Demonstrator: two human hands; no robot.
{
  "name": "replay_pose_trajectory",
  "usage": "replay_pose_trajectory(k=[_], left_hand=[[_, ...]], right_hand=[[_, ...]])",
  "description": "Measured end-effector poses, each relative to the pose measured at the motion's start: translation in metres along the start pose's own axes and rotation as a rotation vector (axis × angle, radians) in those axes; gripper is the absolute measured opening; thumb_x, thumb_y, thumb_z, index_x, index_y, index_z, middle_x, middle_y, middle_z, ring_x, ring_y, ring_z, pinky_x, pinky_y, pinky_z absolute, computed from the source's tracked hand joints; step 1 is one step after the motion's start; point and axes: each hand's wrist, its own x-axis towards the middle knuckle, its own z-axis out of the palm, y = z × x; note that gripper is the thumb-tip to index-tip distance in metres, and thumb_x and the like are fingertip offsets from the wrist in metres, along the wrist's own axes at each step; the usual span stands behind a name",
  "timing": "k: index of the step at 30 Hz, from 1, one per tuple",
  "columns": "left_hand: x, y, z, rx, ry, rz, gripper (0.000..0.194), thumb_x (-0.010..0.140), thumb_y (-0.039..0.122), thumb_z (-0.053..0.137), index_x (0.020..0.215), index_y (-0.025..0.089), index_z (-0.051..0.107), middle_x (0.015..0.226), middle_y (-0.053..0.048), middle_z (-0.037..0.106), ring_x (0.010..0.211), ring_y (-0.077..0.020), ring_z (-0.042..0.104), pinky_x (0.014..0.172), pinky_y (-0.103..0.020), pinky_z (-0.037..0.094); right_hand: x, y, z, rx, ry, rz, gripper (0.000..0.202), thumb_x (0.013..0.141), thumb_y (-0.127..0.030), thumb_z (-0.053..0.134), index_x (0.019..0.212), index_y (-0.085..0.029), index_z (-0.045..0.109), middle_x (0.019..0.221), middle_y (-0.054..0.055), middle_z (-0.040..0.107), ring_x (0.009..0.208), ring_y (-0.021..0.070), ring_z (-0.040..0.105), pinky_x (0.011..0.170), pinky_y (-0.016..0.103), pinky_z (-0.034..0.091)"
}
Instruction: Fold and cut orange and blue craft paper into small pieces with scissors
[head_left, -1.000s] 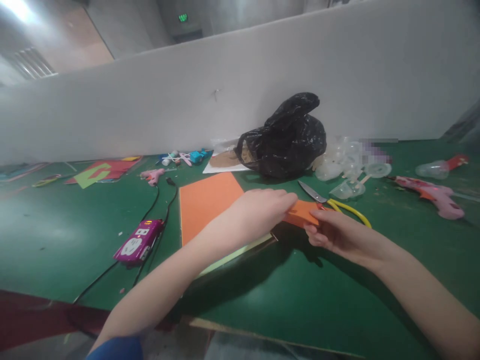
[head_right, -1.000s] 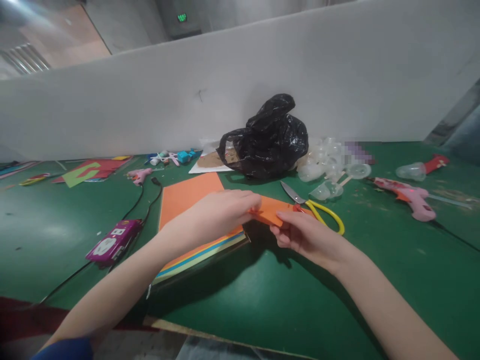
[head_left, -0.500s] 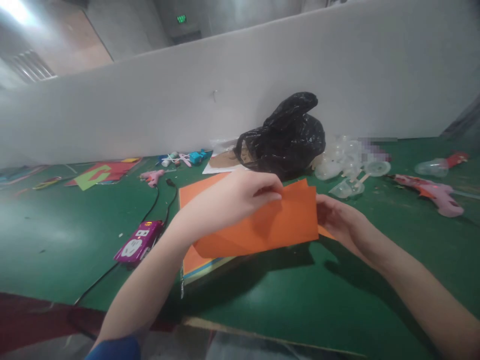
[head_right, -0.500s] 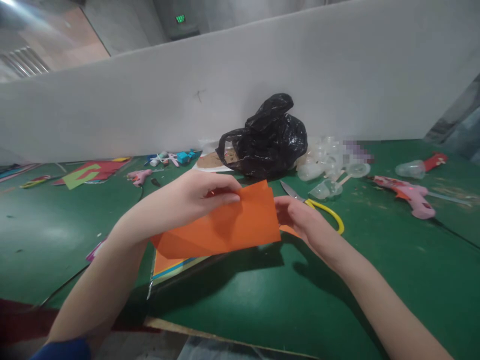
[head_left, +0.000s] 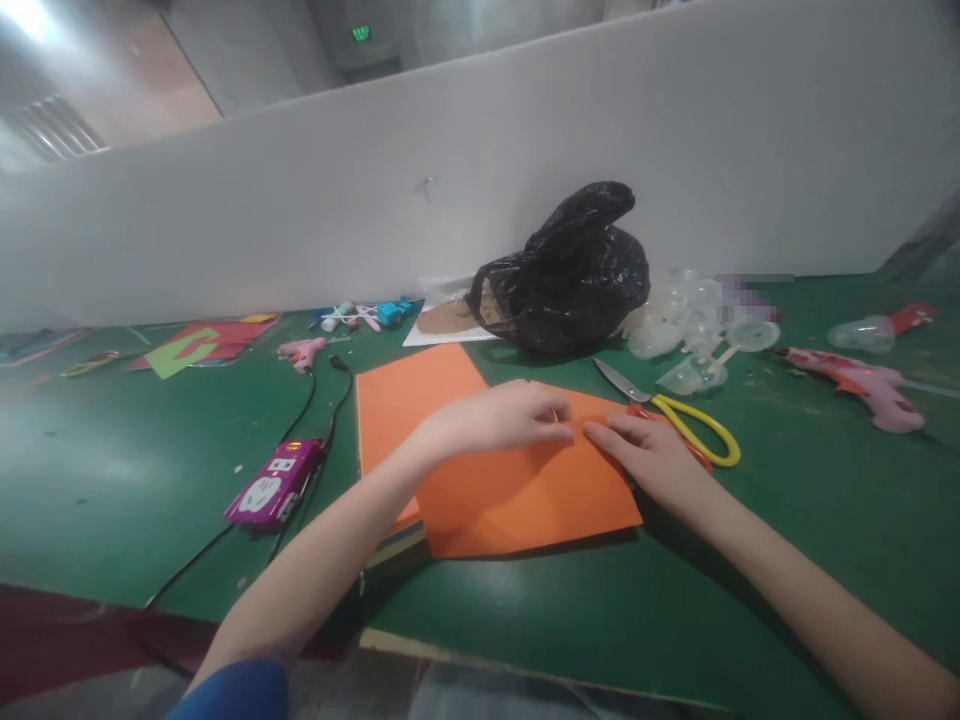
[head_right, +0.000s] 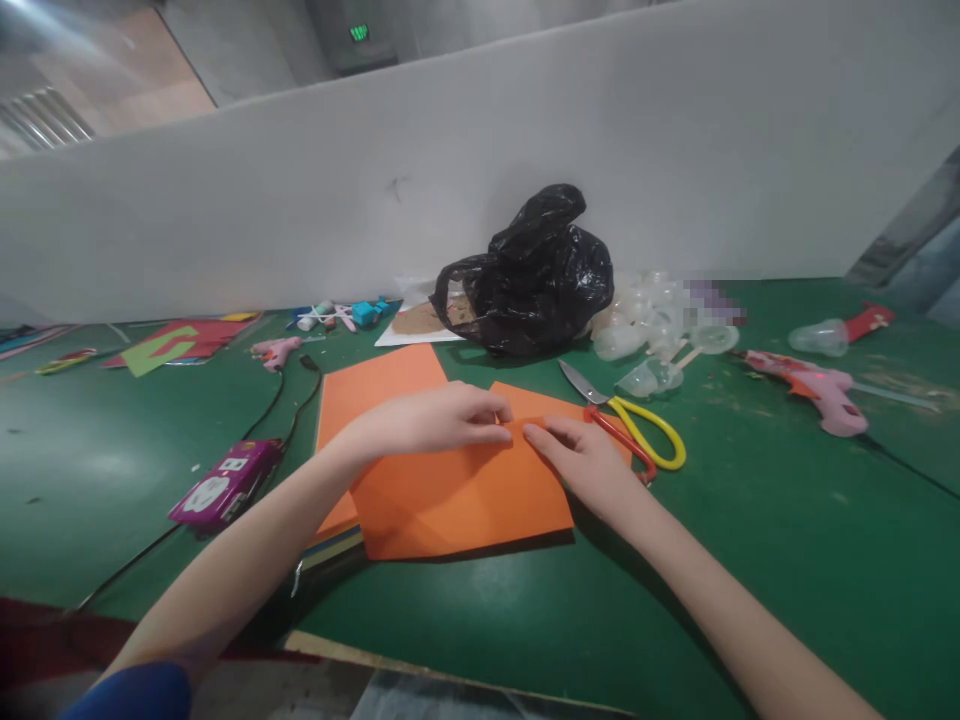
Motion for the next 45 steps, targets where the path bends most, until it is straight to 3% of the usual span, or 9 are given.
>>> replay_pose_trajectory(k=[17,27,45], left_hand=[[0.003,-0.0087,0.0019,-0.023,-0.05,0.086,0.029,0.099,0.04,0.04,0.087,0.019,0.056,0.079,0.002,0.054,0.071,-0.0131,0.048,0.066,-0.026,0.034],[0.0028,-0.0082,0.001,0.005,-0.056,0.057,0.032,0.1,0.041,0.039,0.091,0.019,0.06,0.082,0.0,0.06,0.073,-0.0137,0.052,0.068,-0.027,0.035],[0.0042,-0.0096,0.0034,0.005,-0.063,0.073,0.032,0.099,0.042,0.038,0.086,0.02,0.055,0.077,0.001,0.053,0.069,-0.0134,0.046,0.062,-0.027,0.032]], right_hand=[[-0.0005,-0.0011,-0.0025,-0.045,0.004,-0.003,0.052,0.084,-0.065,0.058,0.058,-0.023,0.04,0.062,-0.003,0.03,0.058,0.0147,0.028,0.054,0.03,0.022],[-0.0021,-0.0058,-0.0023,0.005,-0.069,0.052,0.055,0.08,-0.073,0.054,0.061,-0.023,0.047,0.062,-0.003,0.035,0.058,0.0147,0.032,0.054,0.029,0.026],[-0.0018,-0.0031,-0.0023,0.015,-0.064,0.027,0.056,0.081,-0.073,0.057,0.061,-0.023,0.042,0.063,-0.004,0.031,0.059,0.0141,0.029,0.053,0.029,0.022]])
